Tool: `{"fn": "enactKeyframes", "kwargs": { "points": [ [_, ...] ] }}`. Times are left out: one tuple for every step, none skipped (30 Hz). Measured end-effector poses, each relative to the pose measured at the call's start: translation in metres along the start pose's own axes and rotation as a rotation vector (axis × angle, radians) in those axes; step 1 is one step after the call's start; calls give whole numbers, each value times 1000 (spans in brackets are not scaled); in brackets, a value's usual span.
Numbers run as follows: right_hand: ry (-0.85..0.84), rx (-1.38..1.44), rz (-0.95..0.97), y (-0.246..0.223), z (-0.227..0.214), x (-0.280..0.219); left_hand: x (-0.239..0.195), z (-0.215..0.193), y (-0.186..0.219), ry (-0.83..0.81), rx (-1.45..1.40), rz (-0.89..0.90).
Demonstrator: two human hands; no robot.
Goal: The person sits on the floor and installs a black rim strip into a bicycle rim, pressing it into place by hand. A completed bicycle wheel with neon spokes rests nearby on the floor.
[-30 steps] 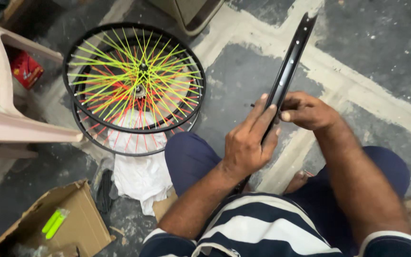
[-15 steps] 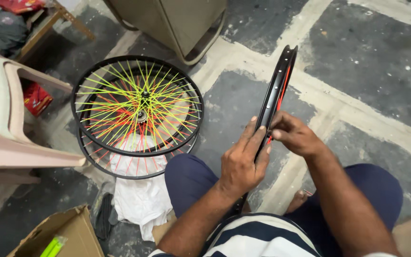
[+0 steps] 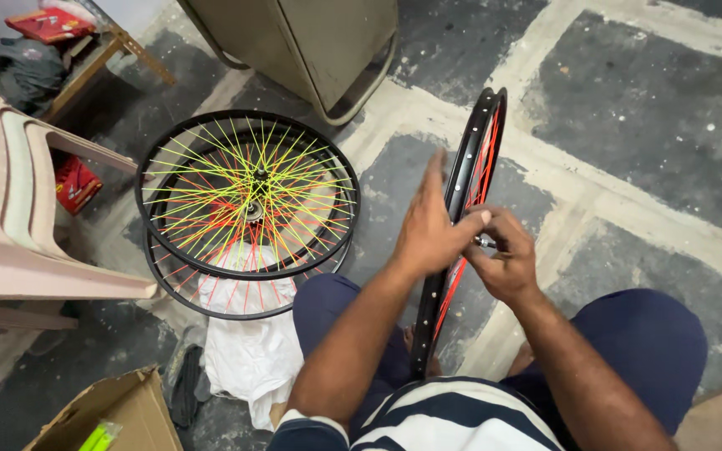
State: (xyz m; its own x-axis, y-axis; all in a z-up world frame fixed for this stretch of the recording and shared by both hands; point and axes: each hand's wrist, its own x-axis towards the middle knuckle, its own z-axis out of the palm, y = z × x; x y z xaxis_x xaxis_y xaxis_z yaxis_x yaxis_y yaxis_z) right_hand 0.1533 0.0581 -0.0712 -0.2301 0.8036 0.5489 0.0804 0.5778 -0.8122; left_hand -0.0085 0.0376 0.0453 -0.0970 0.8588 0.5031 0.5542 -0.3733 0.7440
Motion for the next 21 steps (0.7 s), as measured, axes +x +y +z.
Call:
{"fn": "enactKeyframes", "kwargs": {
  "points": [
    [36,86,9,-4,-1,1,5,0,-2,-89,-143,-127],
    [74,175,16,-7,-3,1,9,-1,-3,-181,-284,-249],
    [111,264,23,-6,-7,3,7,-1,-3,-175,-269,-262],
    [110,304,93,-5,-13,1,-5,-1,0,-180,-256,-283],
    [108,344,162,-3,-20,2,-19,-2,1,-185,-242,-305],
    [102,383,238,-2,-24,1,-35,-3,1,-164,-257,-250],
    [105,400,270,-2,-26,-2,-53,-5,0,-144,-272,-195],
    [104,418,296,-1,-28,-2,-72,-6,-3,-119,-286,-135],
    [104,436,322,0,-30,-2,-91,-5,-7,-111,-288,-96],
    [101,442,299,0,-31,-3,-113,-4,-11,-106,-289,-61],
    [98,447,275,0,-33,-4,-132,-1,-16,-80,-189,15],
    [94,452,245,0,-33,-4,-146,2,-24,-53,-88,95],
    [102,458,233,-1,-32,-5,-160,3,-31,-55,-83,116],
    [109,462,220,-3,-33,-7,-171,6,-35,-58,-81,137],
    [117,465,207,-4,-33,-8,-178,8,-39,-60,-79,158],
    [69,425,164,-6,-36,-10,-182,8,-42,-77,-100,131],
    [20,385,121,-7,-41,-11,-183,7,-44,-95,-120,104],
    [-29,347,76,-9,-43,-13,-183,6,-45,-111,-139,77],
    [-57,370,104,-13,-44,-17,-183,5,-43,-113,-141,97],
    [-85,391,122,-14,-46,-16,-180,5,-42,-110,-142,127],
    [-114,412,140,-15,-47,-15,-176,4,-40,-106,-143,156]
  ]
}}
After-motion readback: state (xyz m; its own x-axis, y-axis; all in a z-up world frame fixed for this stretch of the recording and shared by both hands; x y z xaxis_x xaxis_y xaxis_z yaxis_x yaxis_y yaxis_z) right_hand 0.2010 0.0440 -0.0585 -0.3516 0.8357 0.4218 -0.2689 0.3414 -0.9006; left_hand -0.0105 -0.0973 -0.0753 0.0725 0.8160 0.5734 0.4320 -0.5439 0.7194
